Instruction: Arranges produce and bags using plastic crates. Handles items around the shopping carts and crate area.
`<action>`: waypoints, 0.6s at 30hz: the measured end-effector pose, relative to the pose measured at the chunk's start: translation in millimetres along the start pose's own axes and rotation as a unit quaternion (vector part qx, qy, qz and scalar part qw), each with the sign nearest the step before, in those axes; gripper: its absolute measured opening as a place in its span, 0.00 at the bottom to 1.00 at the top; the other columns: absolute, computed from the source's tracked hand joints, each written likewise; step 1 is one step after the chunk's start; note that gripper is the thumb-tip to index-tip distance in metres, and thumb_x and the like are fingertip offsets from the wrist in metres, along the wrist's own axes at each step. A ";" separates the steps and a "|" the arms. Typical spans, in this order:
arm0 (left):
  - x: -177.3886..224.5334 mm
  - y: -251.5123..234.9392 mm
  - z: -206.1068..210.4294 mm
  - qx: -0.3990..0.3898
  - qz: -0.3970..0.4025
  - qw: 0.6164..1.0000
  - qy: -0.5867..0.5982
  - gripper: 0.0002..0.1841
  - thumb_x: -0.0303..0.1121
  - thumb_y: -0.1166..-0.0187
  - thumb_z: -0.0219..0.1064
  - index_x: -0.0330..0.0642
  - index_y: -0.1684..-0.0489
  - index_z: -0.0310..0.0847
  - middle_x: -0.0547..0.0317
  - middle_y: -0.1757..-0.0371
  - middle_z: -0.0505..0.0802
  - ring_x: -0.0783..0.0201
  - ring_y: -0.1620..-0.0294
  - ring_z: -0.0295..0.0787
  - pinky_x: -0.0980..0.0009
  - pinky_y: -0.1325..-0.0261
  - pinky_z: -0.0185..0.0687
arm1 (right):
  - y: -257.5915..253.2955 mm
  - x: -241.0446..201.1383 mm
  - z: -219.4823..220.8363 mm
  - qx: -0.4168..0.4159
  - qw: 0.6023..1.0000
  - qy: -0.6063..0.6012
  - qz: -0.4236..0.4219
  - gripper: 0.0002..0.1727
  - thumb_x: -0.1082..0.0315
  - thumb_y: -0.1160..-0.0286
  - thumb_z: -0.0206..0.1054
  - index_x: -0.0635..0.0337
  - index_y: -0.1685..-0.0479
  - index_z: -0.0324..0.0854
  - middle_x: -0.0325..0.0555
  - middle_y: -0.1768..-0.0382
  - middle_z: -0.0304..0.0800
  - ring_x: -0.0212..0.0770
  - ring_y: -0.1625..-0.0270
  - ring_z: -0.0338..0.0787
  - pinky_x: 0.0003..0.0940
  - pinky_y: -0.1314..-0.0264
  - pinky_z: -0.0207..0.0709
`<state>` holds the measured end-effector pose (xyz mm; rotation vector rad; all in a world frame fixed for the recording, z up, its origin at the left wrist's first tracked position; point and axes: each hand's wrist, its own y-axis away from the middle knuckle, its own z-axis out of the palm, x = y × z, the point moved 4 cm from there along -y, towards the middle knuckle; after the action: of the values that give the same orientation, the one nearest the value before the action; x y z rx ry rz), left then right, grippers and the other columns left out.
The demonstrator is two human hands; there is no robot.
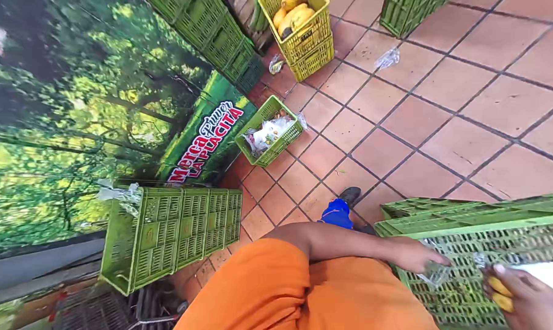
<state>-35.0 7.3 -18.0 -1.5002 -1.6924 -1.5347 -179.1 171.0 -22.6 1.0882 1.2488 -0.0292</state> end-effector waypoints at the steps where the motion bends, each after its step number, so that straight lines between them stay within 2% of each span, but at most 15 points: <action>1: -0.3 -0.3 0.8 -0.006 -0.003 1.000 0.001 0.36 0.20 0.29 0.69 0.53 0.15 0.74 0.52 0.27 0.89 0.50 0.28 0.86 0.42 0.26 0.79 | 0.6 45.0 -31.4 0.034 0.993 0.090 0.067 0.10 0.57 0.22 0.66 0.52 0.54 0.82 0.33 0.71 0.86 0.30 0.79 0.81 0.30 0.79 0.78; 2: 0.4 -0.4 0.6 -0.010 -0.004 1.000 0.002 0.37 0.19 0.29 0.69 0.53 0.15 0.73 0.52 0.26 0.88 0.50 0.28 0.86 0.42 0.26 0.79 | 4.3 90.4 -53.0 0.034 0.972 0.187 0.137 0.15 0.59 0.24 0.67 0.59 0.47 0.83 0.43 0.67 0.86 0.37 0.75 0.81 0.39 0.74 0.78; 3: 0.8 -0.9 0.5 -0.011 -0.005 1.000 0.002 0.37 0.19 0.29 0.69 0.53 0.15 0.73 0.52 0.26 0.88 0.50 0.27 0.85 0.43 0.25 0.79 | 8.7 135.4 -64.8 0.005 0.941 0.273 0.198 0.18 0.61 0.26 0.69 0.64 0.43 0.85 0.56 0.61 0.89 0.48 0.68 0.85 0.52 0.66 0.80; 4: 0.4 -1.6 1.4 -0.012 -0.007 1.000 0.003 0.37 0.19 0.29 0.69 0.53 0.15 0.73 0.53 0.24 0.87 0.51 0.26 0.84 0.44 0.24 0.78 | 14.8 176.8 -66.1 -0.038 0.905 0.345 0.248 0.21 0.61 0.27 0.71 0.65 0.40 0.85 0.64 0.56 0.90 0.58 0.61 0.88 0.62 0.58 0.81; 6: 0.1 -4.9 3.6 -0.013 -0.007 1.000 0.000 0.36 0.19 0.28 0.68 0.53 0.15 0.73 0.56 0.22 0.86 0.53 0.23 0.83 0.46 0.22 0.77 | 28.9 233.4 -48.7 -0.117 0.849 0.412 0.309 0.24 0.56 0.25 0.71 0.63 0.36 0.84 0.68 0.48 0.89 0.64 0.50 0.90 0.69 0.47 0.80; 7: 0.2 -6.3 4.3 -0.011 -0.007 1.000 0.002 0.36 0.19 0.29 0.68 0.52 0.15 0.74 0.55 0.23 0.86 0.53 0.23 0.83 0.46 0.21 0.76 | 35.2 243.6 -35.1 -0.133 0.842 0.420 0.312 0.23 0.55 0.24 0.70 0.61 0.38 0.86 0.67 0.46 0.90 0.64 0.45 0.90 0.70 0.42 0.79; 8: 0.7 -5.9 3.9 -0.006 -0.010 1.000 0.006 0.35 0.18 0.29 0.68 0.51 0.16 0.75 0.54 0.24 0.87 0.52 0.24 0.83 0.46 0.21 0.76 | 40.9 244.9 -20.1 -0.136 0.851 0.409 0.301 0.21 0.56 0.24 0.70 0.59 0.38 0.87 0.66 0.45 0.91 0.64 0.42 0.90 0.70 0.39 0.78; 10: 1.2 -3.7 3.0 -0.003 -0.019 1.000 0.007 0.35 0.17 0.29 0.67 0.49 0.17 0.75 0.51 0.25 0.87 0.50 0.24 0.83 0.44 0.21 0.75 | 49.2 241.3 3.7 -0.114 0.872 0.378 0.290 0.20 0.58 0.19 0.67 0.62 0.37 0.86 0.68 0.41 0.89 0.65 0.36 0.86 0.70 0.33 0.74; 13: 0.9 -0.7 1.5 0.017 -0.021 1.000 -0.003 0.33 0.19 0.28 0.68 0.48 0.18 0.76 0.50 0.25 0.87 0.50 0.23 0.82 0.45 0.20 0.75 | 34.1 271.4 8.4 -0.089 0.866 0.414 0.266 0.27 0.45 0.23 0.70 0.60 0.40 0.88 0.66 0.40 0.90 0.67 0.33 0.86 0.73 0.31 0.73; 15: 5.4 -2.0 5.8 0.020 -0.009 1.000 0.010 0.32 0.20 0.27 0.68 0.46 0.18 0.76 0.50 0.23 0.86 0.51 0.22 0.81 0.47 0.18 0.72 | 35.1 280.1 0.2 -0.079 0.871 0.409 0.261 0.29 0.42 0.29 0.72 0.59 0.44 0.89 0.64 0.44 0.91 0.66 0.37 0.88 0.74 0.35 0.77; 16: 6.4 -4.2 7.2 0.020 -0.008 1.000 0.018 0.31 0.21 0.26 0.67 0.46 0.18 0.76 0.50 0.23 0.86 0.53 0.22 0.81 0.49 0.17 0.72 | 34.7 272.0 -4.7 -0.060 0.890 0.372 0.255 0.27 0.45 0.31 0.73 0.59 0.45 0.89 0.61 0.46 0.92 0.63 0.40 0.90 0.71 0.37 0.79; 17: 5.2 -7.1 7.9 0.017 -0.016 0.999 0.026 0.30 0.22 0.24 0.66 0.46 0.18 0.75 0.51 0.23 0.86 0.55 0.22 0.81 0.51 0.16 0.72 | 32.7 253.7 -7.9 -0.036 0.920 0.300 0.248 0.24 0.49 0.27 0.72 0.59 0.41 0.88 0.59 0.45 0.92 0.58 0.41 0.90 0.65 0.37 0.82; 18: 1.5 -9.7 9.0 0.011 -0.033 0.999 0.027 0.30 0.24 0.22 0.65 0.47 0.16 0.74 0.52 0.22 0.85 0.57 0.22 0.81 0.52 0.16 0.73 | 31.2 230.9 -8.3 -0.006 0.958 0.177 0.226 0.21 0.54 0.18 0.66 0.59 0.35 0.84 0.54 0.44 0.91 0.50 0.45 0.91 0.54 0.41 0.85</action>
<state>-40.9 17.7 -23.9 -1.3922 -1.7370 -1.5705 -79.6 313.2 -178.3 1.3872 1.2804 0.5420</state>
